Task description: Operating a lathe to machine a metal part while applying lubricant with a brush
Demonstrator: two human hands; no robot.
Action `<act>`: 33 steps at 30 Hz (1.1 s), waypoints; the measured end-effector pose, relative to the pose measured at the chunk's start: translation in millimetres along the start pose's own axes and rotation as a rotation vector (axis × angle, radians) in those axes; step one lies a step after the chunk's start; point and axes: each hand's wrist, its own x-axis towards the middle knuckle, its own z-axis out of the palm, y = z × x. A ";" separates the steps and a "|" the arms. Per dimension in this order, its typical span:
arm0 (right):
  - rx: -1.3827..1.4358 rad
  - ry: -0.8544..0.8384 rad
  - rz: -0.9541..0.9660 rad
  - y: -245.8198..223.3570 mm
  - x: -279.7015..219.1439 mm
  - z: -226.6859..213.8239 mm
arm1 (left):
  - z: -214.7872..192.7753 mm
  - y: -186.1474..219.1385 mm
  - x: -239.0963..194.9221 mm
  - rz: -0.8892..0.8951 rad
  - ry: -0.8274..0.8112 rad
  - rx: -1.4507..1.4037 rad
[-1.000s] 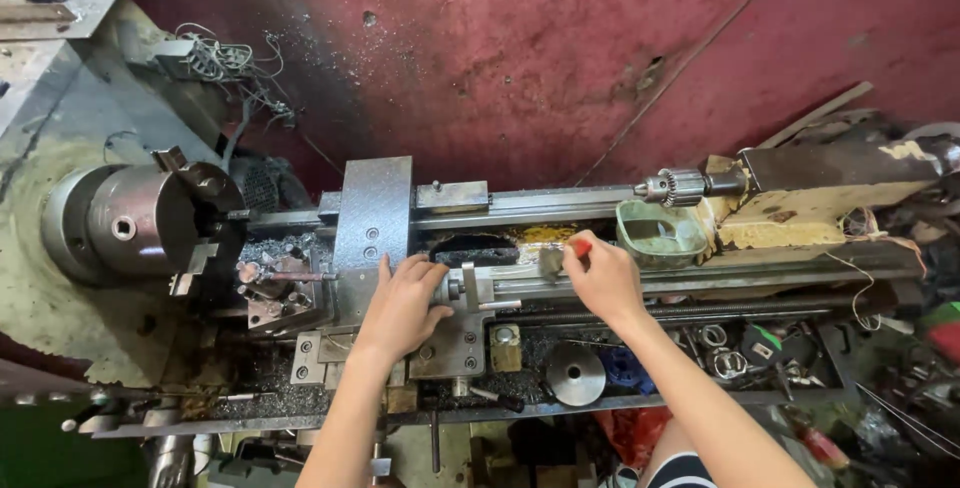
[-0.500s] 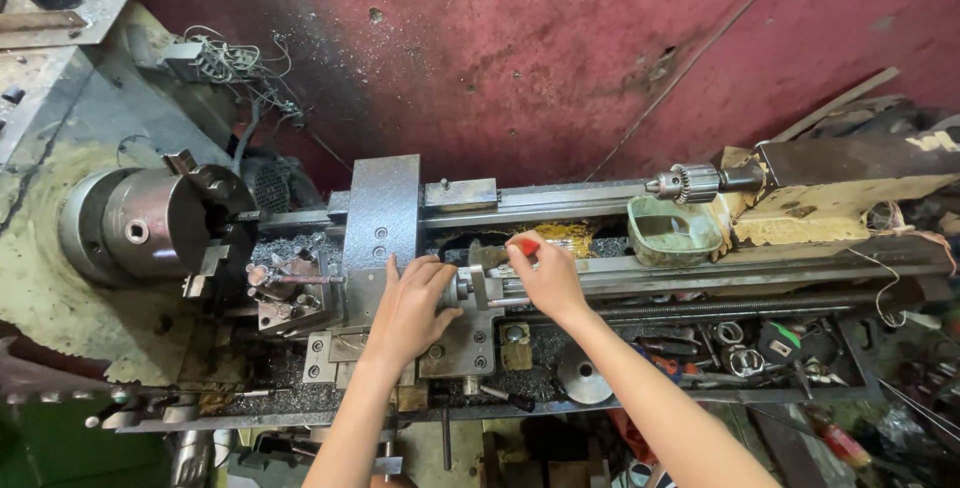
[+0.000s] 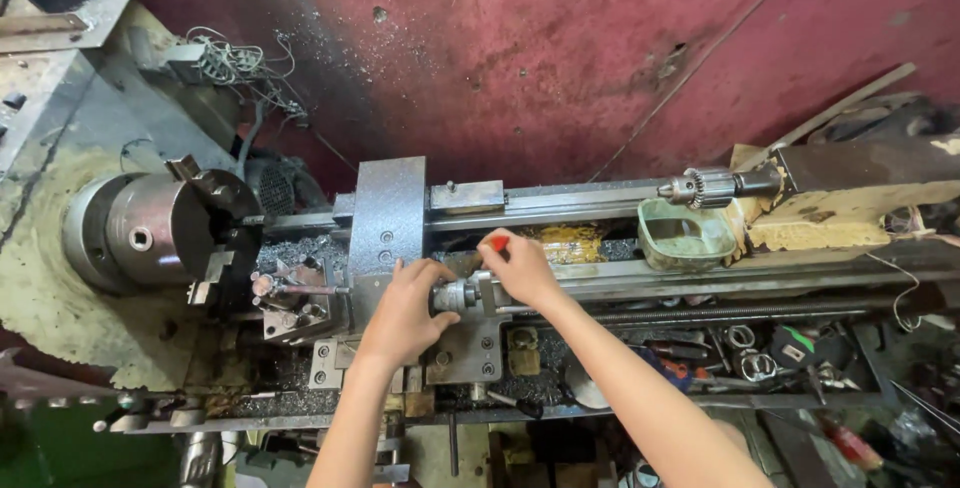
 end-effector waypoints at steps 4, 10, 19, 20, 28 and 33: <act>-0.017 -0.007 0.004 9.8 0.5 -22.1 | 6.3 -8.1 -1.1 -0.005 0.020 -0.042; -0.485 0.147 -0.026 31.2 -6.3 -70.8 | 12.9 -13.1 -1.7 0.020 0.072 -0.088; -0.081 0.014 -0.084 17.9 -9.2 -26.5 | -2.5 2.2 -0.7 -0.016 0.017 -0.075; -0.174 0.053 -0.073 27.2 -12.7 -41.9 | -2.8 4.0 -2.0 -0.023 0.020 -0.082; -0.408 0.284 -0.110 59.6 -39.7 -113.3 | 5.5 -4.7 -2.9 0.023 0.076 -0.074; -0.272 0.151 -0.074 72.6 -52.0 -99.8 | 5.1 -3.8 -4.0 0.006 0.070 -0.081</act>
